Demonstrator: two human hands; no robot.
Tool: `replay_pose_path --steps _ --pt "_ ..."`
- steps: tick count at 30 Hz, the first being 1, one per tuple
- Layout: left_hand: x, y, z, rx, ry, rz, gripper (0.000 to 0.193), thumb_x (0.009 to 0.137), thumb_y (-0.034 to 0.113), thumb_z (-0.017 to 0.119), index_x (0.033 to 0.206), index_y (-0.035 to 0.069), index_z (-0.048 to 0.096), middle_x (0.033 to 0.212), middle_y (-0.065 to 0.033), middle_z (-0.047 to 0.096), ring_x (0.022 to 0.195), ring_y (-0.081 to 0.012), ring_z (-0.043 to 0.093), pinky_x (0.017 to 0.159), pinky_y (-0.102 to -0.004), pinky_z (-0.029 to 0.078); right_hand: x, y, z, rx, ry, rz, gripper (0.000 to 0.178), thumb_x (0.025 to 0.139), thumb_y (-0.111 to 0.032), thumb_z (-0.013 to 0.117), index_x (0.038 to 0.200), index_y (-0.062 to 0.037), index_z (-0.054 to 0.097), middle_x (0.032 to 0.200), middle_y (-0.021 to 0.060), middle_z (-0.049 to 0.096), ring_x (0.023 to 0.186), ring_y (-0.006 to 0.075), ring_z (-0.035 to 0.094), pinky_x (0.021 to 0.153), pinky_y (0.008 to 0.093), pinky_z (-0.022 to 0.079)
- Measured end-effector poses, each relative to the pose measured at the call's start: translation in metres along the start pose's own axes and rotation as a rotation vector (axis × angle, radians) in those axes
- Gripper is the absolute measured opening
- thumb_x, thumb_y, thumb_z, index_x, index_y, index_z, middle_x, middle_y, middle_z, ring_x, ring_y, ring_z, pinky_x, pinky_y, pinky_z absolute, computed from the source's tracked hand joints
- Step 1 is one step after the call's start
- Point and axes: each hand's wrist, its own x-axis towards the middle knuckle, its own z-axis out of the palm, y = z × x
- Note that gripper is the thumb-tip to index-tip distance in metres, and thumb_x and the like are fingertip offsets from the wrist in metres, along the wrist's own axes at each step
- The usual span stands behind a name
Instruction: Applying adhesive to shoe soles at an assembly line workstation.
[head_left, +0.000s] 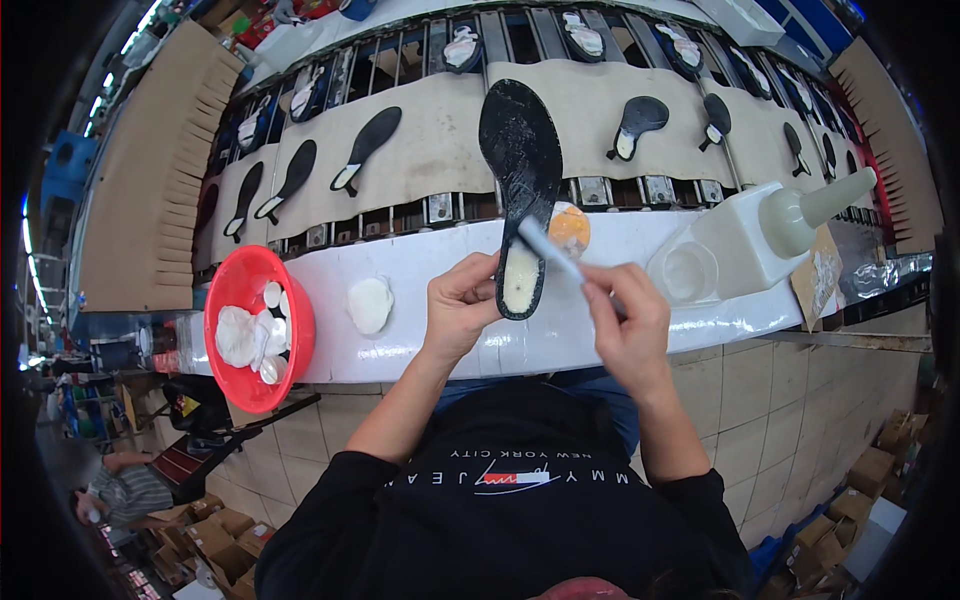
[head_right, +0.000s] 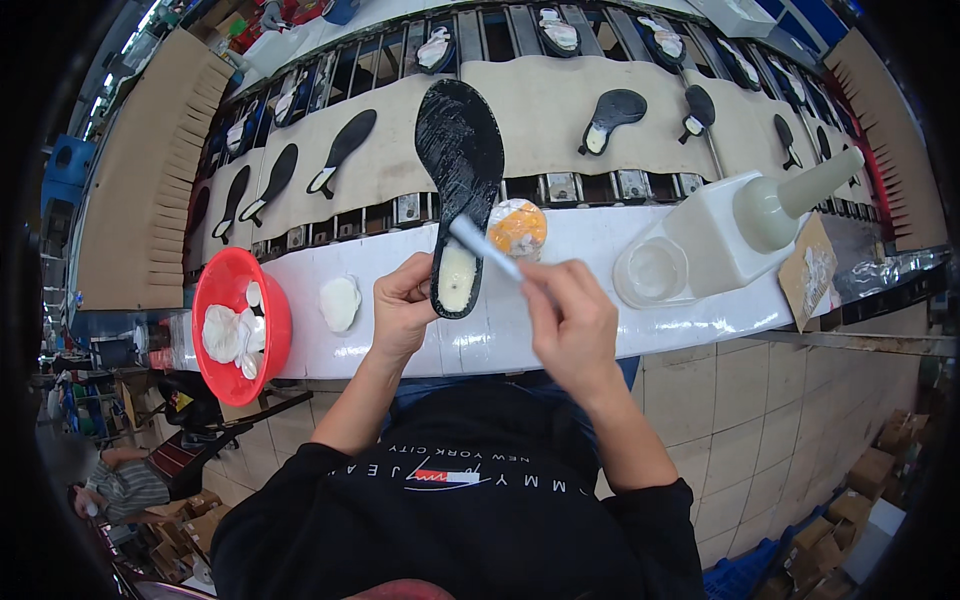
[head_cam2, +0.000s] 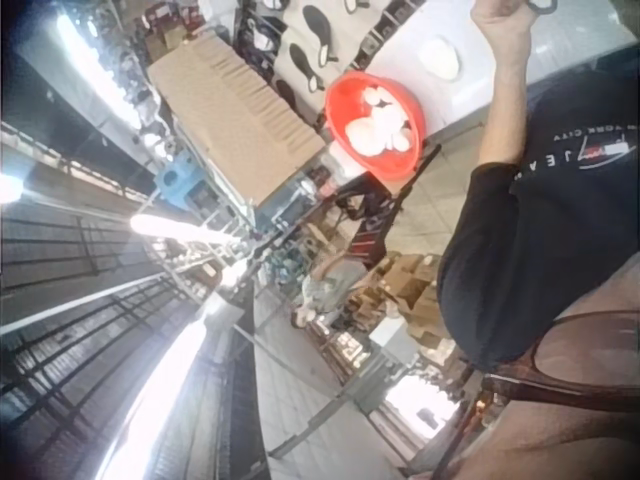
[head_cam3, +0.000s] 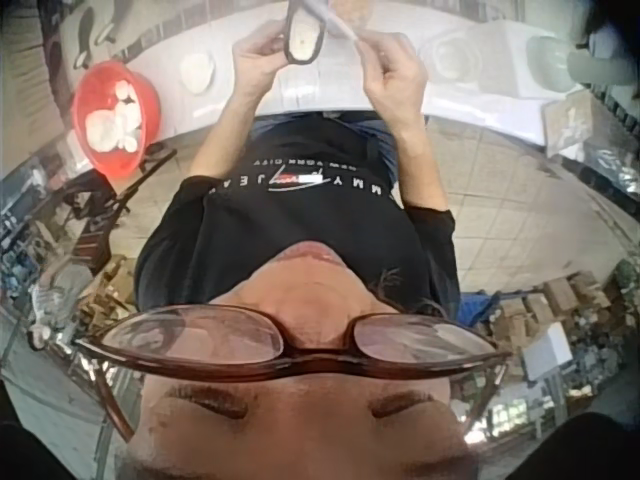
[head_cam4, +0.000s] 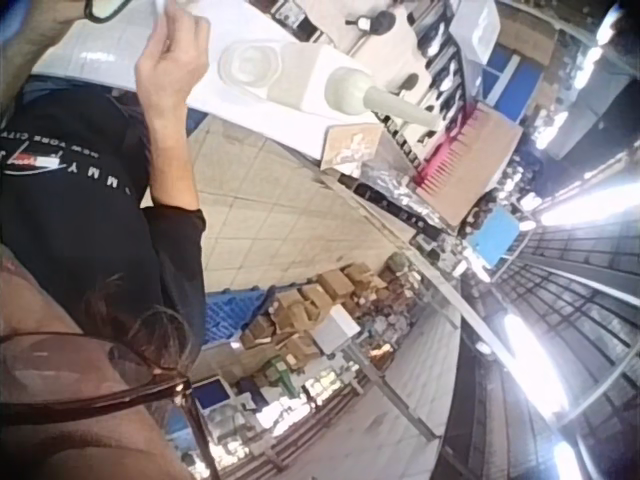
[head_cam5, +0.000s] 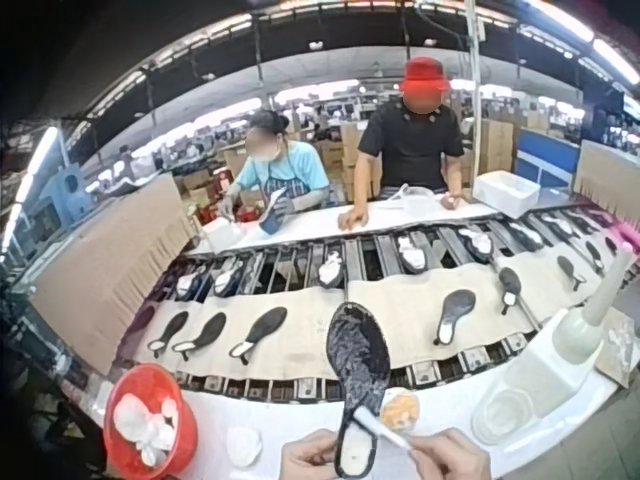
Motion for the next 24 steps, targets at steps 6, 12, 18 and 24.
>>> replay_pose_path --steps 6,12,18,24 --pt "0.011 -0.004 -0.021 -0.048 0.049 -0.041 0.050 0.070 -0.014 0.063 0.117 -0.003 0.054 0.099 -0.0048 0.059 0.086 -0.0122 0.060 0.074 -0.0235 0.050 0.018 0.030 0.004 0.331 0.169 0.140 0.015 0.083 0.001 0.055 0.096 0.0002 0.062 0.073 -0.0002 0.054 0.055 0.0023 0.041 0.047 0.0172 0.032" --pt "0.085 -0.007 -0.071 0.131 0.208 -0.065 0.040 0.074 -0.001 0.062 0.113 -0.005 0.055 0.097 -0.0073 0.062 0.091 -0.0144 0.060 0.080 -0.0247 0.047 -0.004 0.064 0.023 0.550 0.150 0.365 0.020 0.092 -0.012 0.048 0.101 0.0021 0.058 0.073 -0.0025 0.050 0.049 -0.0011 0.035 0.042 0.0143 0.026" --pt "0.147 -0.022 -0.114 0.144 0.252 -0.350 0.038 0.080 0.003 0.053 0.118 0.000 0.053 0.101 -0.0081 0.062 0.091 -0.0174 0.063 0.077 -0.0246 0.048 -0.024 0.068 0.026 0.633 0.122 0.460 0.022 0.091 -0.013 0.050 0.103 0.0022 0.060 0.068 -0.0044 0.047 0.047 -0.0011 0.034 0.041 0.0155 0.025" --pt "0.157 -0.032 -0.154 0.292 0.420 -0.486 0.048 0.076 -0.004 0.046 0.124 0.002 0.049 0.115 -0.0135 0.056 0.083 -0.0217 0.066 0.066 -0.0239 0.053 -0.027 0.071 0.020 0.586 0.123 0.459 0.020 0.091 -0.014 0.050 0.099 0.0027 0.059 0.083 0.0043 0.060 0.046 -0.0006 0.035 0.040 0.0148 0.026"
